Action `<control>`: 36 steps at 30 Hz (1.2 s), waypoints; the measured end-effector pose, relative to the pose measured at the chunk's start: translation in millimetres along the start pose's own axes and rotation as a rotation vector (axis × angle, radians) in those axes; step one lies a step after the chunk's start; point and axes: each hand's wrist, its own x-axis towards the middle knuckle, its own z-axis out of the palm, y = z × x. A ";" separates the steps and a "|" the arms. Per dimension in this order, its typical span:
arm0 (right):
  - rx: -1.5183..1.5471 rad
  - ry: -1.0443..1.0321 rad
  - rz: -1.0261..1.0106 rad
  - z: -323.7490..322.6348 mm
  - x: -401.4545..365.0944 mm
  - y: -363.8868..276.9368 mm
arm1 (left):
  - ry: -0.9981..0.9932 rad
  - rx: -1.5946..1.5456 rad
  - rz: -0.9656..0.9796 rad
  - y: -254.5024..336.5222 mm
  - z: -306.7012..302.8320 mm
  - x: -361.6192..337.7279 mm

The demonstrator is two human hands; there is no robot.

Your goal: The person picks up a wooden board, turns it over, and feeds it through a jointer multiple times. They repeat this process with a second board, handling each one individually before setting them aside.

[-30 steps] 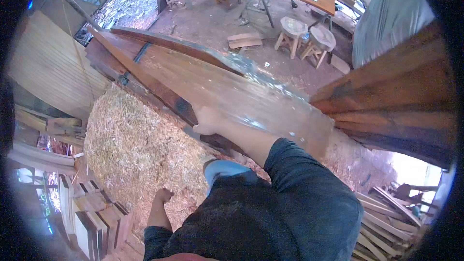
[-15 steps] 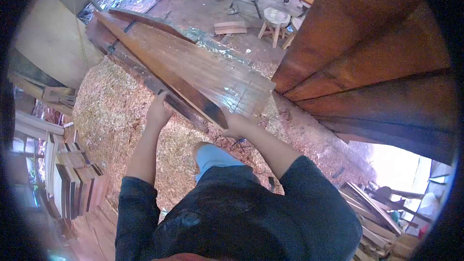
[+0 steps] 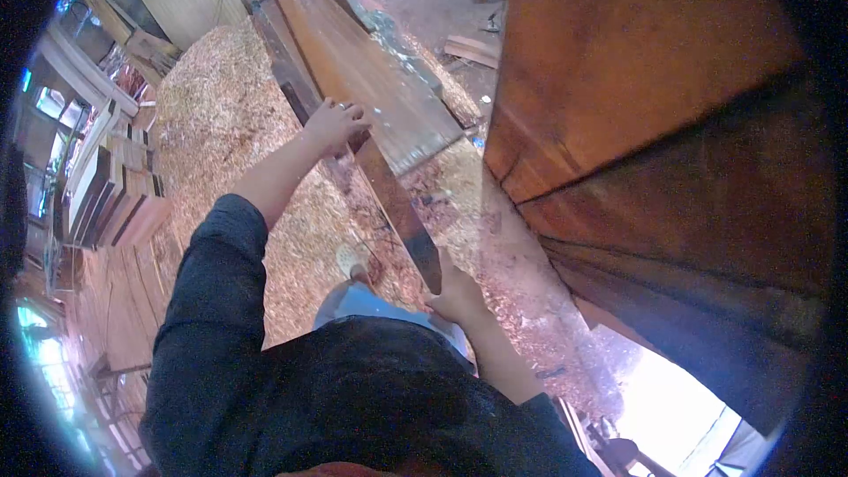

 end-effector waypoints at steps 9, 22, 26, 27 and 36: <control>0.094 0.082 -0.052 7.3 -175.9 182.0 | -0.229 0.104 0.192 154.1 -23.1 42.3; 0.137 -0.002 0.492 14.5 -380.2 317.8 | -0.268 -0.134 0.546 386.1 -102.6 -0.6; 0.103 0.037 0.553 32.0 -442.3 365.0 | -0.321 -0.231 0.636 452.8 -135.1 -19.9; 0.080 0.043 0.537 37.8 -461.2 380.7 | -0.318 -0.206 0.721 466.5 -144.4 -24.6; 0.033 0.145 0.653 70.6 -556.9 419.9 | -0.110 -0.526 0.794 574.0 -121.8 -67.5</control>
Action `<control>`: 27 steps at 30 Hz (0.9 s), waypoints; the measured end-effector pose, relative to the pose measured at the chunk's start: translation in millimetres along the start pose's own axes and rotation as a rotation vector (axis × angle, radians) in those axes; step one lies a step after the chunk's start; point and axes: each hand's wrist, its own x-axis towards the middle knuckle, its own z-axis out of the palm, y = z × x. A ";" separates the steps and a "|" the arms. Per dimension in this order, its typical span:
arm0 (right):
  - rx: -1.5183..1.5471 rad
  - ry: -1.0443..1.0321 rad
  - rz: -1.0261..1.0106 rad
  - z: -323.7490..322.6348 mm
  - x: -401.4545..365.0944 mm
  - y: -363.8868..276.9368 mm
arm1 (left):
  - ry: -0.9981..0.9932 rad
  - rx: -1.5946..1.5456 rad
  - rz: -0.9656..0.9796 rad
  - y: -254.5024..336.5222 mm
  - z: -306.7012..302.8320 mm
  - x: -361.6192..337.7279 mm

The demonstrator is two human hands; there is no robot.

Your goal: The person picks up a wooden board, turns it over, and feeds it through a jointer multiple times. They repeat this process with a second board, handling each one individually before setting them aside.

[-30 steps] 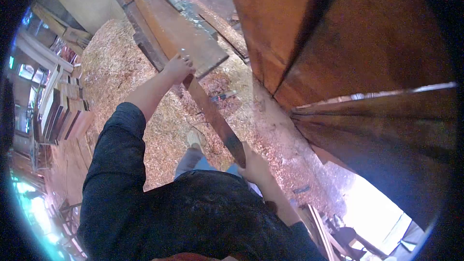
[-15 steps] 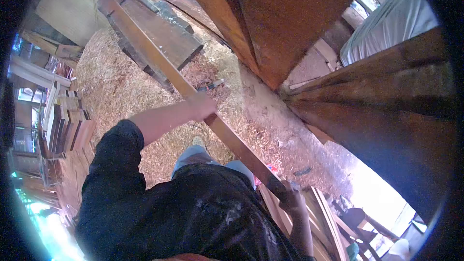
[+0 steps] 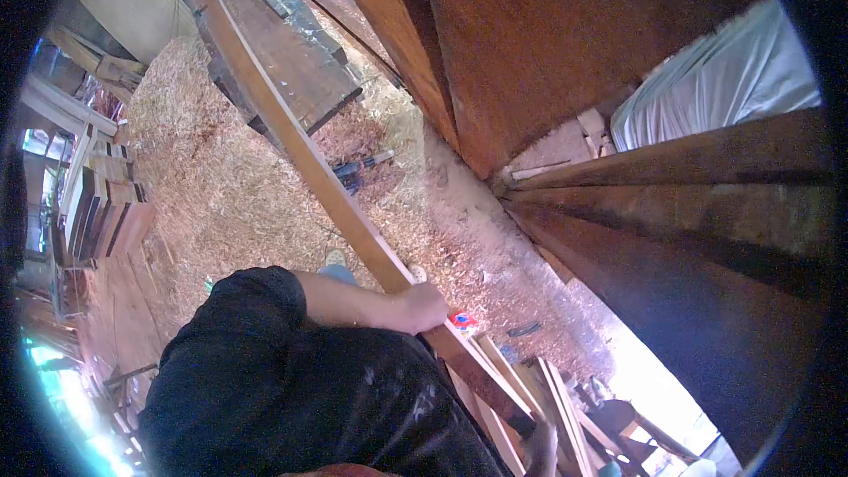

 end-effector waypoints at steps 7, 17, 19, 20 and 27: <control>0.052 -0.100 0.043 -1.4 15.3 -6.6 | -0.010 0.057 0.057 -13.6 -5.6 -10.6; 0.094 -0.085 -0.039 6.1 52.9 -107.5 | -0.026 0.043 -0.139 -113.1 -25.0 -59.5; 0.097 -0.081 -0.062 4.6 62.6 -139.8 | -0.043 0.075 -0.168 -138.8 -32.9 -74.4; 0.093 -0.080 -0.075 2.4 66.6 -156.6 | -0.050 0.092 -0.182 -152.8 -39.7 -81.7; 0.093 -0.079 -0.143 1.6 104.6 -263.0 | -0.004 0.142 -0.122 -253.5 -76.3 -150.8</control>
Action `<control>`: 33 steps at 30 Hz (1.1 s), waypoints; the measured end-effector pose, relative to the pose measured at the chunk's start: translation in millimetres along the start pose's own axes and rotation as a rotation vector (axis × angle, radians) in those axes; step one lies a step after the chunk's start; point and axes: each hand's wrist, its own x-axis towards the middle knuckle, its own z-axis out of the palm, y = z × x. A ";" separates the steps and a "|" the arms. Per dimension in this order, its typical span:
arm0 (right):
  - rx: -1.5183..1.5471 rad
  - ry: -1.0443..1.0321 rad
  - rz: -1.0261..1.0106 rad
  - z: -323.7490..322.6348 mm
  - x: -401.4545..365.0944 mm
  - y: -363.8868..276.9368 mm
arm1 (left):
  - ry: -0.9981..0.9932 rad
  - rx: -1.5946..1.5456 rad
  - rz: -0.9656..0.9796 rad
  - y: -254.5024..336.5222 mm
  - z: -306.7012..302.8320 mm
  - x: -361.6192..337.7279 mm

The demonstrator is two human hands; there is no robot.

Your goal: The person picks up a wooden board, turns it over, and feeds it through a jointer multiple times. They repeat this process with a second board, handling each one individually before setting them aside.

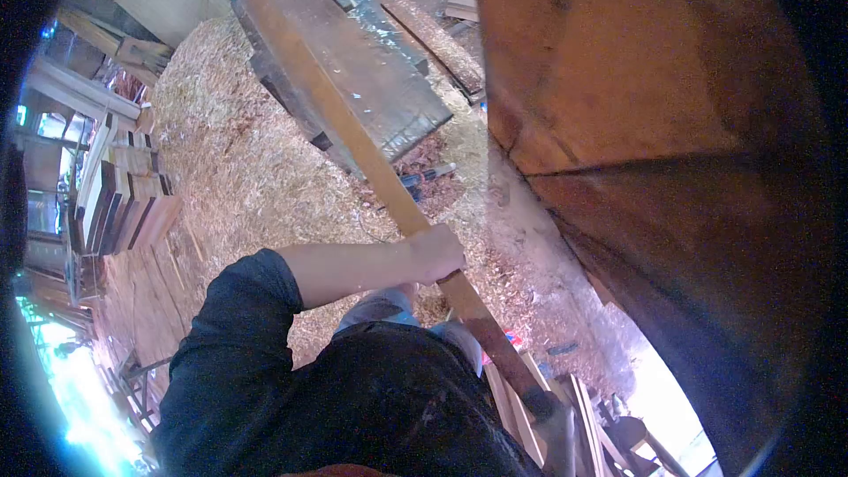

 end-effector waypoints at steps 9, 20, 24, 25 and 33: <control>-0.148 -0.056 -0.159 8.0 71.8 -140.6 | -0.037 0.056 -0.145 -129.5 -26.0 -71.2; -0.161 -0.187 -0.171 11.7 173.4 -254.7 | 0.146 -0.299 -0.003 -197.2 -11.3 -74.2; -0.243 -0.214 -0.094 -18.4 189.6 -374.7 | 0.134 -0.239 0.116 -267.3 -17.9 -89.3; -0.232 -0.195 -0.100 -19.3 197.7 -389.0 | 0.121 -0.238 0.124 -286.0 -24.2 -93.9; -0.108 0.092 -0.515 -9.6 262.6 -474.7 | 0.172 -0.106 -0.013 -428.1 -32.0 -122.0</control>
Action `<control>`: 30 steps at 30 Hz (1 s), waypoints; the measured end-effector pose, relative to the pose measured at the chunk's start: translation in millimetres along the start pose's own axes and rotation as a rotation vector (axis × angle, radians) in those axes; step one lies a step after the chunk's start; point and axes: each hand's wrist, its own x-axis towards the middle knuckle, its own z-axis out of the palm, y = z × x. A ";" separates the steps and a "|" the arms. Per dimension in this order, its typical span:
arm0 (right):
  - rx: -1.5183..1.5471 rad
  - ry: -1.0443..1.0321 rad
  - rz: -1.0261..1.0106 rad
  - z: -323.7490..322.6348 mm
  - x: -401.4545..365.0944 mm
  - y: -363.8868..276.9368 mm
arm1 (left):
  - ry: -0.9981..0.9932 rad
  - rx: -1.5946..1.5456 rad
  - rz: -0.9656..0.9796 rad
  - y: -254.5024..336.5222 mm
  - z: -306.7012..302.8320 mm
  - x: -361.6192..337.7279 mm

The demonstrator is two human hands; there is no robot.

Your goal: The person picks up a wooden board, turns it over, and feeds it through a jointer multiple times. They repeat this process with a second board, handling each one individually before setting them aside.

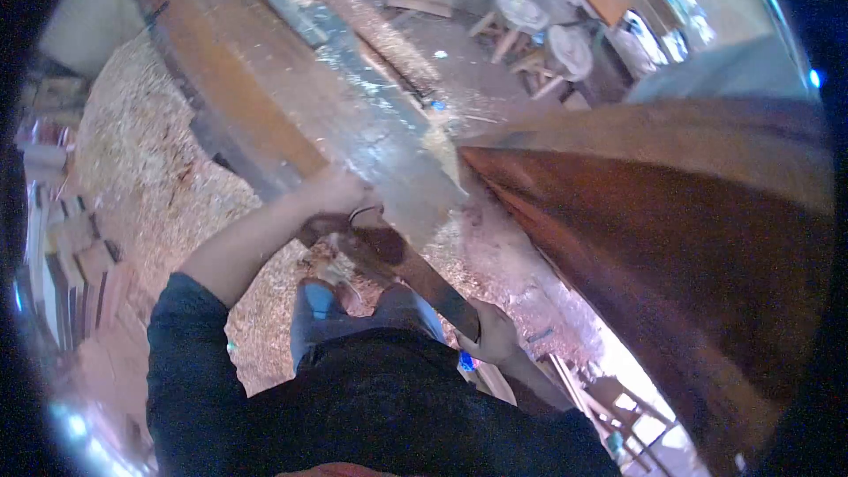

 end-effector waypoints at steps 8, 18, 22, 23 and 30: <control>0.031 -0.001 -0.150 3.6 145.3 -95.5 | -0.077 -0.061 -0.147 -120.5 -84.8 -64.9; -0.084 -0.021 -0.169 24.8 340.5 -255.6 | 0.381 0.219 -0.306 -311.4 -137.0 -188.3; -0.074 0.077 -0.269 37.3 432.9 -318.7 | 0.816 0.127 -0.724 -380.0 -124.2 -252.3; -0.069 0.088 -0.281 39.2 454.9 -337.0 | 0.939 0.011 -0.860 -401.3 -112.5 -267.1; -0.128 0.169 -0.371 45.2 601.8 -454.1 | 1.217 -0.797 -1.623 -561.4 -13.2 -318.3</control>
